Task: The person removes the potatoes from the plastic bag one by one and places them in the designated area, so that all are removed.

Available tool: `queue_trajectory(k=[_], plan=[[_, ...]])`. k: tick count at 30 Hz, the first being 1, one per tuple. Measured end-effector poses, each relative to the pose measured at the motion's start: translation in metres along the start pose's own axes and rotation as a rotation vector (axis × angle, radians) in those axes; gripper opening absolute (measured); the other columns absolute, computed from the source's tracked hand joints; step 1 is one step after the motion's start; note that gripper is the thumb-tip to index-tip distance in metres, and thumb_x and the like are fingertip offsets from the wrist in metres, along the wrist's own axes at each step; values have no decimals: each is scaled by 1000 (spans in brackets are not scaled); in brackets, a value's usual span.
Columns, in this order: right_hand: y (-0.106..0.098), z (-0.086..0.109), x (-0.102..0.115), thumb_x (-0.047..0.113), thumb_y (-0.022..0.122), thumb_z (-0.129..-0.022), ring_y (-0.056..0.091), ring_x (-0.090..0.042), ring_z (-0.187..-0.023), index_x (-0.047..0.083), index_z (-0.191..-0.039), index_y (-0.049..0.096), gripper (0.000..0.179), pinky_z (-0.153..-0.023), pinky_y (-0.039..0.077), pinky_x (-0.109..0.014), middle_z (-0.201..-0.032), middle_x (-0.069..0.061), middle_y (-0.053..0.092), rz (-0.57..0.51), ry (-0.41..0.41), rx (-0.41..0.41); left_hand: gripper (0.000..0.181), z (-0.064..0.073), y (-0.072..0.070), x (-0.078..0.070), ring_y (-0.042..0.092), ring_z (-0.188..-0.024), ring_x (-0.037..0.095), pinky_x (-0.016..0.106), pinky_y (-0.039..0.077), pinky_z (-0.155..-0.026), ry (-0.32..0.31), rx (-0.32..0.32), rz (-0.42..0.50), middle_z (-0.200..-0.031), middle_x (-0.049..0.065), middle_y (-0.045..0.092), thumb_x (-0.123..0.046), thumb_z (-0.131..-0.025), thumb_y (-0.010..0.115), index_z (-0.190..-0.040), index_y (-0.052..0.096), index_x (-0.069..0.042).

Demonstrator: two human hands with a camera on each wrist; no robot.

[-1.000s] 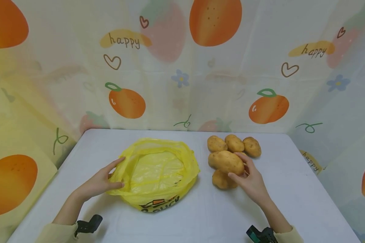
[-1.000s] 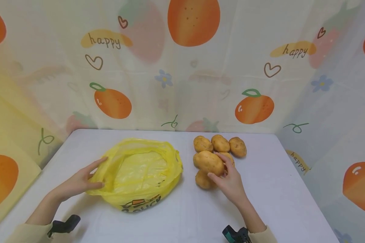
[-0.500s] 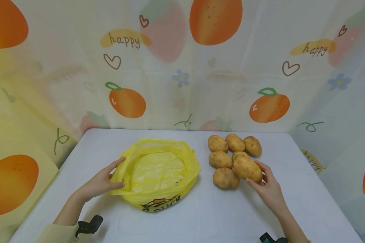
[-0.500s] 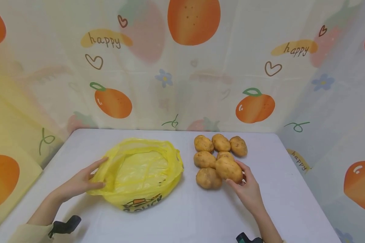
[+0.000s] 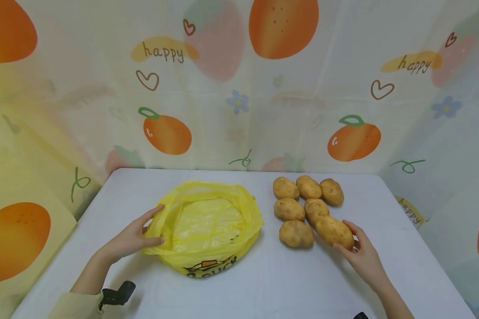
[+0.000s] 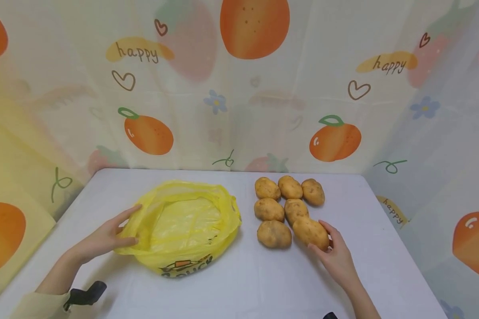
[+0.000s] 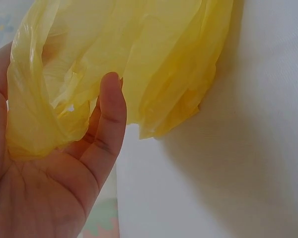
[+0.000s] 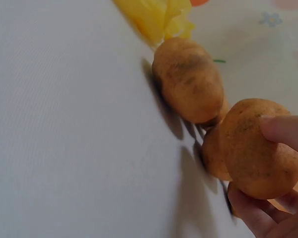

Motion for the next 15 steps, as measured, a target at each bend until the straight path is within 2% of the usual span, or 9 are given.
queue_trajectory(k=[2,5,9,15], plan=[[1,1,-4,27,68,-84,53,-36,-104,9,-142,29,72,-66,47,-20,-134,-20,39,7,2,15,89,0,0,0,31,-128,47,26,47,-77,-1,-1,-1,-153,17,5,-20,-79,72,-148,17,-22],[2,3,-9,30,67,-84,57,-33,-99,10,-142,30,72,-65,47,-22,-128,-19,42,34,13,34,89,0,0,1,30,-128,47,26,48,-77,0,0,2,-153,17,5,-20,-79,72,-148,16,-22],[5,3,-16,35,67,-84,56,-31,-100,11,-142,30,72,-66,47,-22,-129,-19,44,59,36,47,89,0,0,0,31,-128,48,27,48,-76,2,0,7,-153,17,4,-19,-80,72,-148,16,-21],[7,5,-19,37,66,-84,54,-36,-105,7,-141,31,73,-72,47,-25,-129,-25,46,100,54,53,88,0,0,-2,35,-125,47,27,48,-75,-1,-8,-8,-153,16,7,-20,-80,72,-148,17,-22]])
Point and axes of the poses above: each hand's wrist, its own z-axis away from the middle knuckle, its own y-axis out of the palm, x = y × z, the point moved 9 cm from there along -z, towards the middle knuckle
